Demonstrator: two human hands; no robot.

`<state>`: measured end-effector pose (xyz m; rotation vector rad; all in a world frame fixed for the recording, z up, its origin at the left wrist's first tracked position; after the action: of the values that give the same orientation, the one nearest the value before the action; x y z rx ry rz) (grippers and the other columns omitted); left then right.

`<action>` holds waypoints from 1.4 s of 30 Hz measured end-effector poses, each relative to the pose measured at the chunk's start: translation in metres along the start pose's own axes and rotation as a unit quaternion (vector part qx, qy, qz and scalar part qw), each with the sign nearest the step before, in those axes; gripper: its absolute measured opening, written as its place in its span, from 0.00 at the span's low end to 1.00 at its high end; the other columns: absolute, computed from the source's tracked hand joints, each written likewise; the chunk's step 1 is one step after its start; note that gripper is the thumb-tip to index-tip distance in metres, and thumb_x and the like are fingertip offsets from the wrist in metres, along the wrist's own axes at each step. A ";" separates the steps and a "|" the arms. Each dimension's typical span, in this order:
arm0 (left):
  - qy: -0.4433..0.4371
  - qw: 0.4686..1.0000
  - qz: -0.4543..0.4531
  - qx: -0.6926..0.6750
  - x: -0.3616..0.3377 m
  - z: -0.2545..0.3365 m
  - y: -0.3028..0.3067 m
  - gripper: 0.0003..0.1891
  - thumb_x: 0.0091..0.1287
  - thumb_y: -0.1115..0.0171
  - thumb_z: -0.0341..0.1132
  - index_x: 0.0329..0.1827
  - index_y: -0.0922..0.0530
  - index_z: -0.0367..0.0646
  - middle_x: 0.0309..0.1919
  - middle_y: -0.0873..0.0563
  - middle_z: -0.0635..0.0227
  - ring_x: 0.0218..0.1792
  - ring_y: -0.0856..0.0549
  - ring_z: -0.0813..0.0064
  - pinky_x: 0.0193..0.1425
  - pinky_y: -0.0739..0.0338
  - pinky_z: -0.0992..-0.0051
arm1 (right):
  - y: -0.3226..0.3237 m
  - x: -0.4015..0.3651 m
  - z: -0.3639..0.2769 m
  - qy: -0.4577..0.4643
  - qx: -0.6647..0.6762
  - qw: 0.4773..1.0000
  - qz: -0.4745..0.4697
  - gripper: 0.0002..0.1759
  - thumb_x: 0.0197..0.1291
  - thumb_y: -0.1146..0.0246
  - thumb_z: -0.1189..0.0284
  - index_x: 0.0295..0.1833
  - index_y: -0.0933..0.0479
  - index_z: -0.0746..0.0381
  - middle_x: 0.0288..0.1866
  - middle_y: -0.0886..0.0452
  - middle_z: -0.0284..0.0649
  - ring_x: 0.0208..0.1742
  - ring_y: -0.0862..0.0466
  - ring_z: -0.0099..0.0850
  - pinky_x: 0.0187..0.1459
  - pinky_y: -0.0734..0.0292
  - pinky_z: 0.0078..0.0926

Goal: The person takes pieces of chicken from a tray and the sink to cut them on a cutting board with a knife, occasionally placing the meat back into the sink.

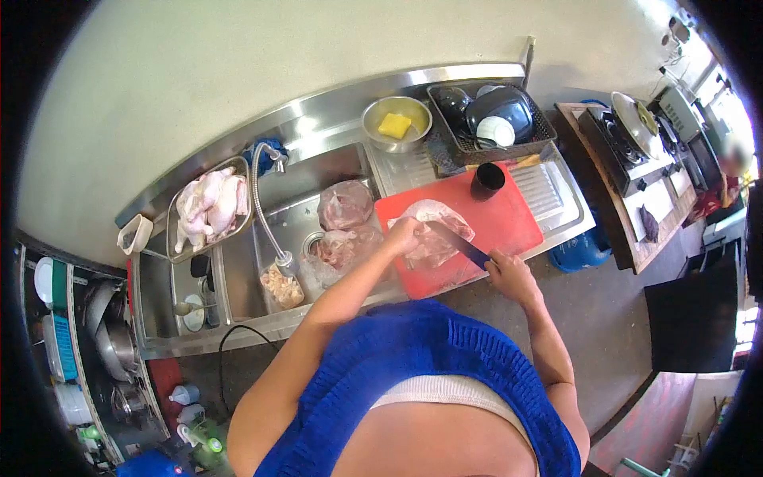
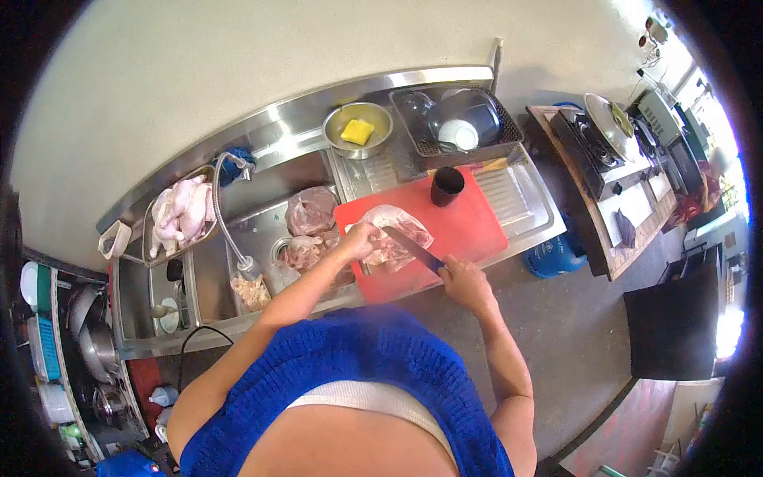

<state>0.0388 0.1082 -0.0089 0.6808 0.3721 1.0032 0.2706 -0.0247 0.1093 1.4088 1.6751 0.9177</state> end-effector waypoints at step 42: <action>-0.061 0.976 0.209 0.004 -0.063 0.058 0.025 0.05 0.62 0.40 0.31 0.36 0.22 0.38 0.33 0.18 0.52 0.39 0.16 0.48 0.42 0.25 0.54 | -0.052 0.128 -0.052 0.322 0.007 0.918 -0.232 0.27 0.64 0.42 0.68 0.70 0.28 0.45 0.51 0.16 0.50 0.49 0.16 0.51 0.56 0.23 0.44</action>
<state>0.0248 0.0419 0.0500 0.8442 0.1245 1.3511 0.1871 0.0920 0.0752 0.6679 2.3646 1.1494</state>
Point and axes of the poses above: each hand's wrist, its own x-axis towards the middle knuckle, its own y-axis out of the back of the hand, z = x × y, the point moved 6 cm from there along x, towards the middle knuckle
